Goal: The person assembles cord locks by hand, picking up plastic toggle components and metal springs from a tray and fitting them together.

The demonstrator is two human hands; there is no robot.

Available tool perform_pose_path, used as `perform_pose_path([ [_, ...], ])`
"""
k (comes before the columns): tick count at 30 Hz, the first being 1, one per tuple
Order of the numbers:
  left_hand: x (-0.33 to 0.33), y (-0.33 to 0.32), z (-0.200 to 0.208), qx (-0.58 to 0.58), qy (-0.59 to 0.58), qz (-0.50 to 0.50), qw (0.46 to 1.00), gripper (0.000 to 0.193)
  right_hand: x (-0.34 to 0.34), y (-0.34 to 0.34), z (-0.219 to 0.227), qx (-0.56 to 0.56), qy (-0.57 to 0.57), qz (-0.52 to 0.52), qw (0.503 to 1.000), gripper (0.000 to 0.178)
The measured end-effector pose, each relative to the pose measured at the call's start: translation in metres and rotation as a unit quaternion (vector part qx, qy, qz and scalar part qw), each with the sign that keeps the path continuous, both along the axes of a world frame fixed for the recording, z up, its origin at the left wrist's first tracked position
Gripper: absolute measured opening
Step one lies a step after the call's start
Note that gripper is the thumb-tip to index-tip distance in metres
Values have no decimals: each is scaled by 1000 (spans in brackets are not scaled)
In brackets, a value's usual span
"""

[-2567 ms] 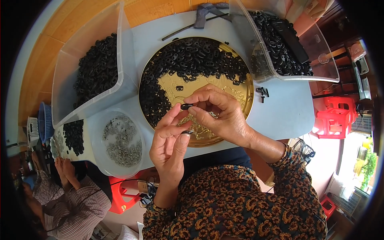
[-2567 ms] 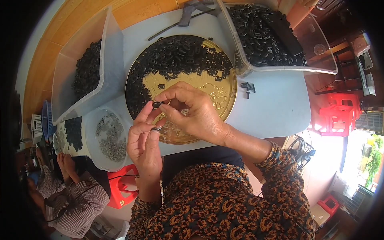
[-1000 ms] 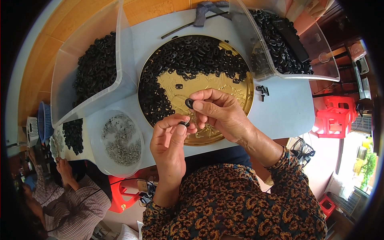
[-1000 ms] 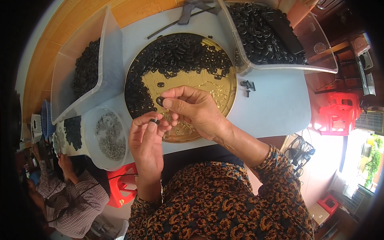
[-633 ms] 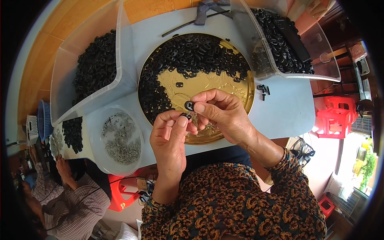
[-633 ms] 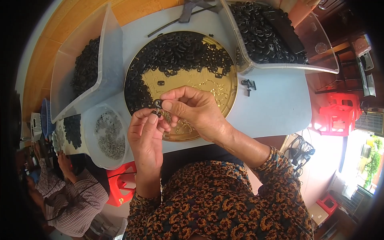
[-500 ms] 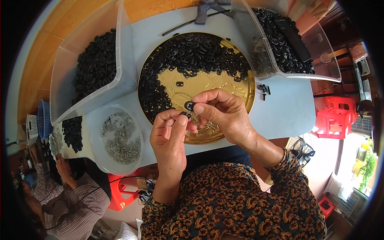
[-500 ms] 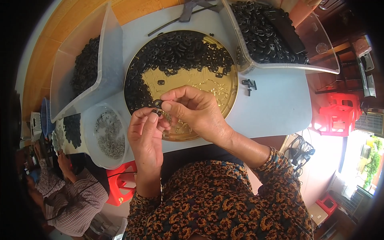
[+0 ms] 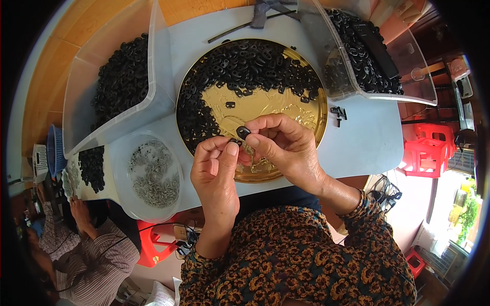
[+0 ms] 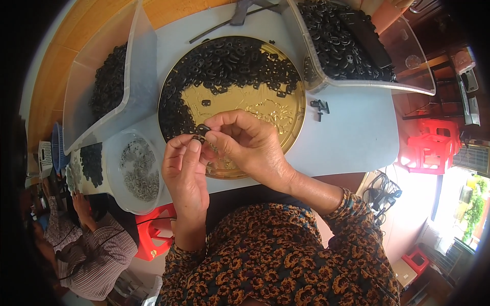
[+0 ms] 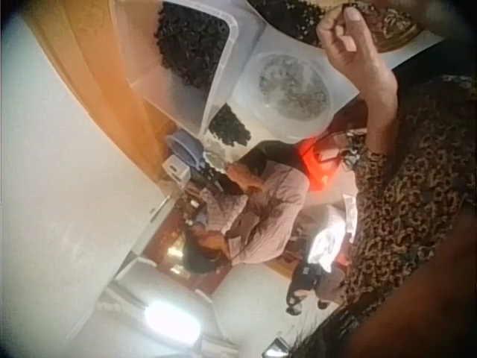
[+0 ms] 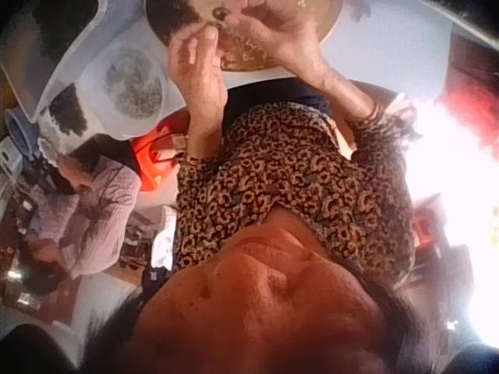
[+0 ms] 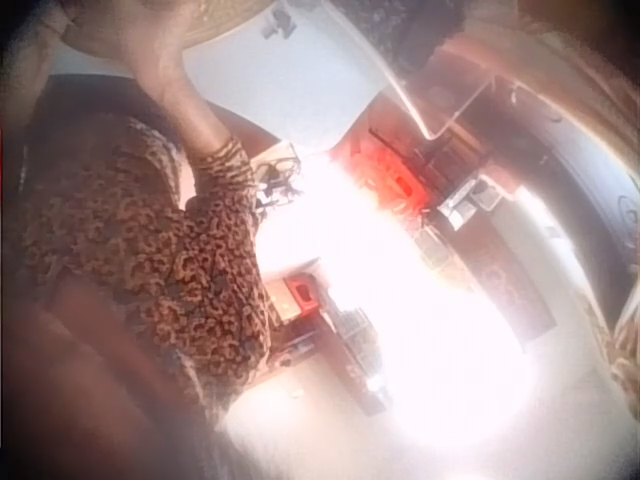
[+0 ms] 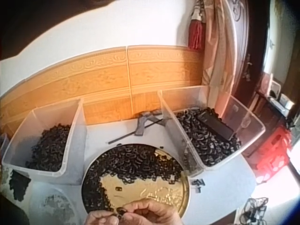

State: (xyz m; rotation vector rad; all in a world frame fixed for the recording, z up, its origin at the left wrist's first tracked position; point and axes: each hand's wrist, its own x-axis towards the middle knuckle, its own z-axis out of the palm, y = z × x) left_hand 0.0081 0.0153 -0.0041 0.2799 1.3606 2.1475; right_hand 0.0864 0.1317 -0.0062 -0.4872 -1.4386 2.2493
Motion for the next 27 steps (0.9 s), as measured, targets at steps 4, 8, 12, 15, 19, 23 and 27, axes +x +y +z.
perform_pose_path([
  [4, -1, -2, -1, -8, 24, -6, 1000, 13, -1, 5, -4, -64, 7, 29, 997, 22],
  [8, 0, -1, -1, -18, 35, -5, 999, 13, -2, 7, -12, -166, 18, 44, 985, 23],
  [12, 1, -1, 1, -28, 46, -7, 999, 12, -2, 7, -14, -204, 26, 55, 977, 22],
  [15, 2, 1, -1, -25, 73, 1, 997, 12, -3, 4, -12, -157, 25, 37, 987, 22],
  [19, 0, 1, -5, -49, 98, 10, 994, 12, -2, 0, -7, -22, -4, -3, 1000, 24],
  [23, -1, 2, -2, -38, 55, -5, 998, 11, -3, -3, -8, -20, 22, -17, 999, 24],
  [27, -1, 2, -8, -33, 41, -7, 999, 11, 1, -2, -10, 9, -17, 17, 1000, 23],
])
